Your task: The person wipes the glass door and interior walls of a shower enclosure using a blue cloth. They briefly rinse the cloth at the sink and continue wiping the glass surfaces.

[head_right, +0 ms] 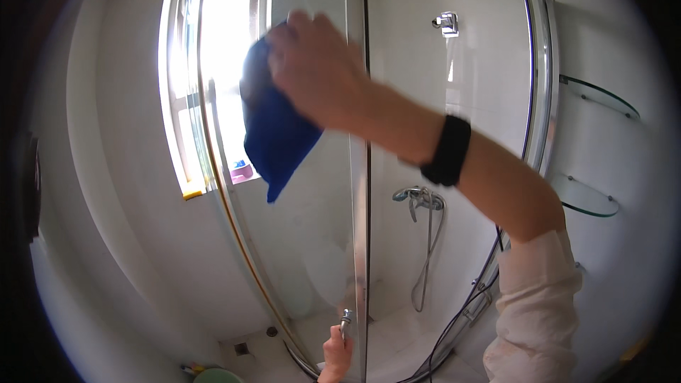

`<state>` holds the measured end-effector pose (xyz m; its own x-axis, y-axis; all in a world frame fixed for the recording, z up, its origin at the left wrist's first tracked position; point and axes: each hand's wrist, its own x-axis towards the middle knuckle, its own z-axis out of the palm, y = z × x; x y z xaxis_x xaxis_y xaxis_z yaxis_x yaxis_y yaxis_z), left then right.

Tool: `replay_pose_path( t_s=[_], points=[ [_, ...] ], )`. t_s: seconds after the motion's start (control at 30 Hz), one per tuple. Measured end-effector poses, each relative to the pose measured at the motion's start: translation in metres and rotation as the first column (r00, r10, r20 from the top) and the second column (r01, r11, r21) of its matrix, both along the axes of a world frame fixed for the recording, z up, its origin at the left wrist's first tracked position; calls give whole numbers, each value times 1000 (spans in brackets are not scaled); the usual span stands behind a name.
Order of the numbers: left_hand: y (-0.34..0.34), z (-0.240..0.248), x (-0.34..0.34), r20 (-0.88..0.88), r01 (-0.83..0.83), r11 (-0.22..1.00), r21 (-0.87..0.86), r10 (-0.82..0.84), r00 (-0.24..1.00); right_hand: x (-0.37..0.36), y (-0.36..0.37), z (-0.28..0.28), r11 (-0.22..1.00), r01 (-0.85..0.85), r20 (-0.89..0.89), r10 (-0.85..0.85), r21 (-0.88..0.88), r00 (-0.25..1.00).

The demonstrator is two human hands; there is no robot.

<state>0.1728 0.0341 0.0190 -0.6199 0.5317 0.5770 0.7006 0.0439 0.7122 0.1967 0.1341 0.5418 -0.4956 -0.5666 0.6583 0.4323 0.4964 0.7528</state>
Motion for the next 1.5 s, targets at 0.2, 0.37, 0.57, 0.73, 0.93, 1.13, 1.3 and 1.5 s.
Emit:
replay_pose_path(
  t_s=[0.2, 0.37, 0.57, 0.73, 0.93, 1.13, 1.3, 1.5],
  points=[
    [4, 6, 0, 5, 66, 998, -5, -66, 998, -4, -13, -114, 999, -6, 380, -10, 41, 925],
    [7, 2, 1, 8, 68, 997, -22, -68, 998, -31, -1, 36, 976, 114, -47, -107, 188, 993],
    [6, 5, 4, -3, 89, 996, -1, -89, 996, -28, 10, 86, 978, 112, -238, -69, 175, 969],
    [1, 5, -2, 36, 127, 991, -35, -126, 991, -25, 1, -107, 978, -119, 580, -3, 173, 814],
    [0, 7, -4, 36, 126, 990, -59, -124, 992, -23, 9, 68, 938, -105, 17, 105, 330, 994],
    [4, 8, 5, 25, 136, 990, -46, -135, 991, -22, 18, 124, 987, 163, -173, -159, 12, 972],
    [-5, 2, -7, 68, 141, 989, -51, -138, 988, -49, -13, -93, 982, -183, 577, 123, 47, 808],
    [-2, 7, -4, 66, 149, 986, -81, -144, 987, -46, -14, 34, 980, -54, 110, 33, 192, 993]
  ],
)
